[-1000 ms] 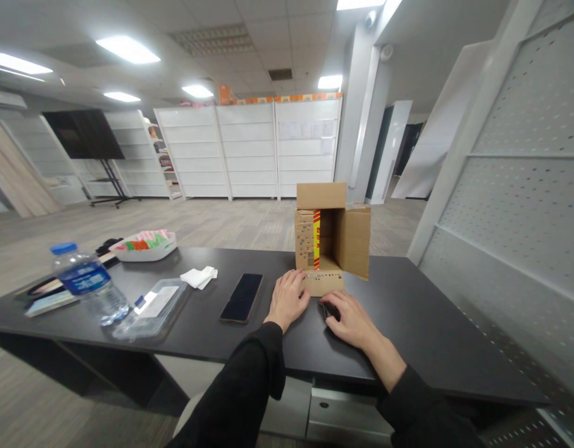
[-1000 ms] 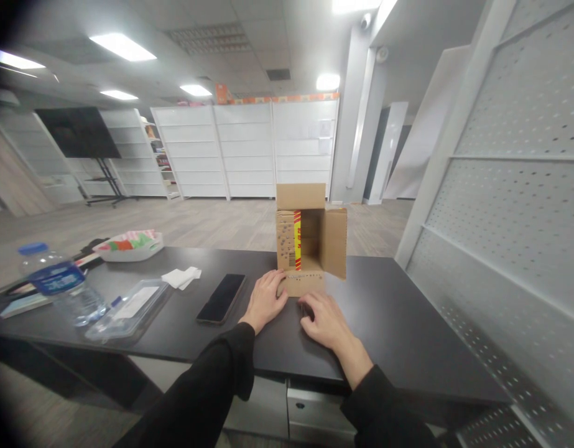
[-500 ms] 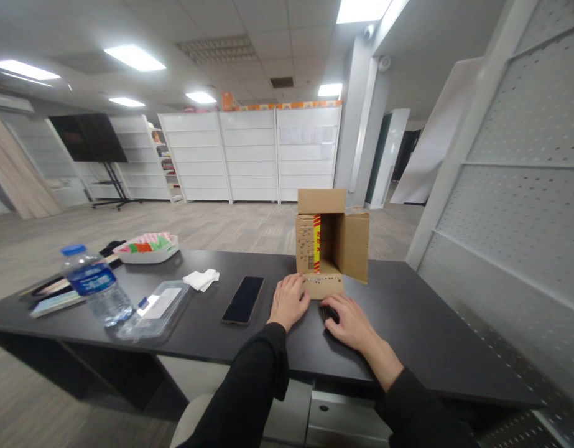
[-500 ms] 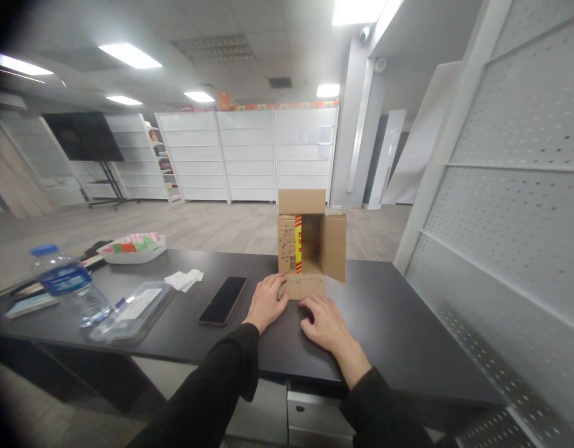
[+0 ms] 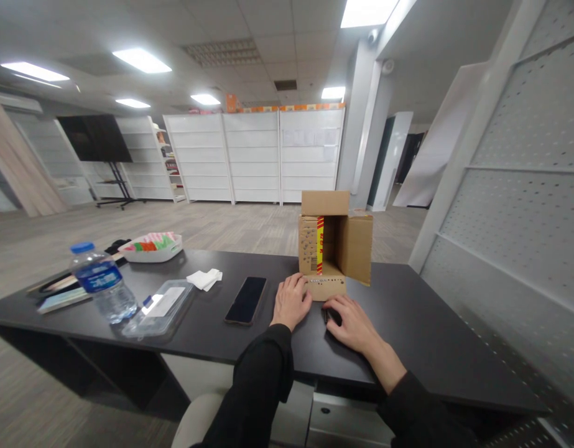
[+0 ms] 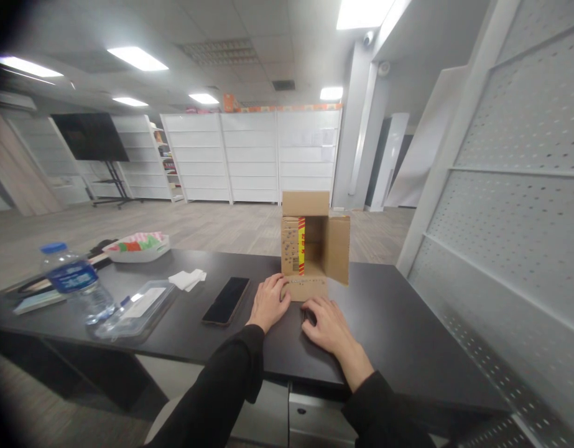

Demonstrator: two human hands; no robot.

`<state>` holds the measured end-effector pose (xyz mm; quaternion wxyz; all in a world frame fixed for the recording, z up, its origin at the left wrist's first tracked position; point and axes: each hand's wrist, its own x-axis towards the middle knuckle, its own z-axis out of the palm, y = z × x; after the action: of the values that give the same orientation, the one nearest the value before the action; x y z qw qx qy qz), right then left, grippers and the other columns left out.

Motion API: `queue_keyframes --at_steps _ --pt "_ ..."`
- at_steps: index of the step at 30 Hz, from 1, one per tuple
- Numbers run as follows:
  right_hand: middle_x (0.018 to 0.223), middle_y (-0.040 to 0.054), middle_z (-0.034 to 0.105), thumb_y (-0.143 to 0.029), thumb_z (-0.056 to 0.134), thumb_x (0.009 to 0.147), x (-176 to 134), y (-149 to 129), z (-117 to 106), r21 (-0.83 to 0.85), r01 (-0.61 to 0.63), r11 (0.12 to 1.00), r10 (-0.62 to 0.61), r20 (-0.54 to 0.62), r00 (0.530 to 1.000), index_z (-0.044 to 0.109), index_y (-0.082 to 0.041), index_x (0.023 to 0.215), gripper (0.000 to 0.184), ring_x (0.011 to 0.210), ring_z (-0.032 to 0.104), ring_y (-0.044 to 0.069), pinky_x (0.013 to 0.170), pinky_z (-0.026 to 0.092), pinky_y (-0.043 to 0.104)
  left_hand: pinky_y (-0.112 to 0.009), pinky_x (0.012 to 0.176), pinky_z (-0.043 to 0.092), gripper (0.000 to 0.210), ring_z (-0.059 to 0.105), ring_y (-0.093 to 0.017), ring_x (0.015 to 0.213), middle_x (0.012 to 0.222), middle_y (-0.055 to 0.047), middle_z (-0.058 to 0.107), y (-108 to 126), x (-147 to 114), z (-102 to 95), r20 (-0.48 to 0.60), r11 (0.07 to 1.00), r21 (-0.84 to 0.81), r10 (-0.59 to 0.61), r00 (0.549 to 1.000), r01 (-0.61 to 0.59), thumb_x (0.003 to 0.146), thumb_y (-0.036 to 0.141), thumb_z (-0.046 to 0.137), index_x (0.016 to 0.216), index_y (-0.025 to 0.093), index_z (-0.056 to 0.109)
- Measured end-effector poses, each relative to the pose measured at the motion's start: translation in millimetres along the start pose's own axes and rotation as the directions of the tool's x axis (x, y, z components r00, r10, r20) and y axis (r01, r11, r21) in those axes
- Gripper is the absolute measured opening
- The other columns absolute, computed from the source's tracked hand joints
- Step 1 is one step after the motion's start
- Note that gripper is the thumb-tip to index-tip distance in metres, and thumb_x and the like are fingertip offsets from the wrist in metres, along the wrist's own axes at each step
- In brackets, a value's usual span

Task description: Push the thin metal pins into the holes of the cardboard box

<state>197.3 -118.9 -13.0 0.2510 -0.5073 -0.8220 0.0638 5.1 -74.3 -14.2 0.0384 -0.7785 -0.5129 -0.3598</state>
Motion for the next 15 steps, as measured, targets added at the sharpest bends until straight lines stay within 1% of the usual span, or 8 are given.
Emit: queue_keyframes --at_steps 5,15 --pt "0.108 0.006 0.068 -0.018 0.056 0.079 -0.1 -1.8 -1.1 -0.006 0.002 1.0 -0.002 -0.002 1.0 0.067 -0.022 0.102 0.026 0.103 0.06 0.023 0.088 0.038 0.035 -0.041 0.098 0.045 0.028 0.057 -0.026 0.121 0.13 -0.009 0.063 0.8 -0.2 -0.8 0.002 1.0 0.016 -0.008 1.0 0.008 0.088 0.018 0.059 0.116 0.023 0.063" --pt "0.108 0.0051 0.068 -0.022 0.059 0.08 0.4 -1.0 -0.6 0.003 0.005 1.0 -0.005 0.016 1.0 0.067 -0.022 0.103 0.024 0.103 0.06 0.022 0.09 0.039 0.034 -0.04 0.098 0.045 0.026 0.058 -0.025 0.119 0.131 -0.008 0.064 1.8 0.0 -0.6 0.012 0.998 0.065 -0.018 1.0 0.017 0.089 0.019 0.059 0.115 0.02 0.063"
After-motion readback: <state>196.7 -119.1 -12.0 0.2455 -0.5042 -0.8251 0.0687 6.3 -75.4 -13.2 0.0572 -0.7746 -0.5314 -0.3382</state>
